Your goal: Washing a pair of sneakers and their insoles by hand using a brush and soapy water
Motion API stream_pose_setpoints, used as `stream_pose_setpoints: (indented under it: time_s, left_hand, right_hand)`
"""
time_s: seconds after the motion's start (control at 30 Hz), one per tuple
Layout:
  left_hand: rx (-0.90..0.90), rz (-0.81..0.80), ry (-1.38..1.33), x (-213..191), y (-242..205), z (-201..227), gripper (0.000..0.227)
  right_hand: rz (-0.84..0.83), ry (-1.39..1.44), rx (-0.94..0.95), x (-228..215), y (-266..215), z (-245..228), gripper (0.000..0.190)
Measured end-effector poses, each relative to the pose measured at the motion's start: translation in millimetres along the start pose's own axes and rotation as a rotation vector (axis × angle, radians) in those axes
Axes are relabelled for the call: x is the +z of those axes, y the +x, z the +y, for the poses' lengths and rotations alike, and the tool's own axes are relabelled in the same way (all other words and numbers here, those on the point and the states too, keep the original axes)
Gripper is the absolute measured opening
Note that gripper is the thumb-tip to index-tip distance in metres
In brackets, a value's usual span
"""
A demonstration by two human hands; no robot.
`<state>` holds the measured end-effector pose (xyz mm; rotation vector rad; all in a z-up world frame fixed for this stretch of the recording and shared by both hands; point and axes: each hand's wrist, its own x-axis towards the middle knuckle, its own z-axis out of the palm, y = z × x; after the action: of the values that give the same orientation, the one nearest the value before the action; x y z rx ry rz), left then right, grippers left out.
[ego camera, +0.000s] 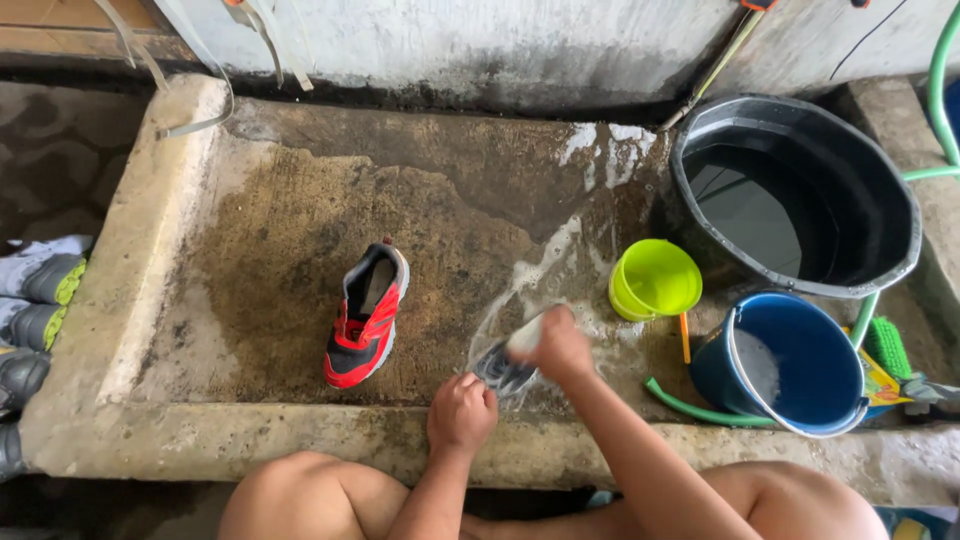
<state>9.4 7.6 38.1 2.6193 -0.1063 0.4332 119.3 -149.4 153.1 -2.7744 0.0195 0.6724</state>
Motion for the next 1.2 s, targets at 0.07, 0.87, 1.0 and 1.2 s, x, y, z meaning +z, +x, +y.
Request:
stream_pose_setpoints:
  time_s: [0.07, 0.87, 1.0, 1.2]
  left_hand:
    - [-0.004, 0.003, -0.005, -1, 4, 2, 0.023]
    - [-0.066, -0.003, -0.001, -2, 3, 3, 0.021]
    - [-0.052, 0.017, 0.005, 4, -1, 1, 0.019]
    - [-0.086, -0.03, 0.022, 6, -3, -2, 0.019]
  right_hand:
    - [-0.061, -0.08, -0.163, -2, -4, -1, 0.096]
    - [0.097, -0.198, -0.35, 41, 9, 37, 0.108]
    - [0.138, 0.009, -0.036, 17, 28, 53, 0.109]
    - [0.067, -0.02, -0.305, 45, -7, 23, 0.102]
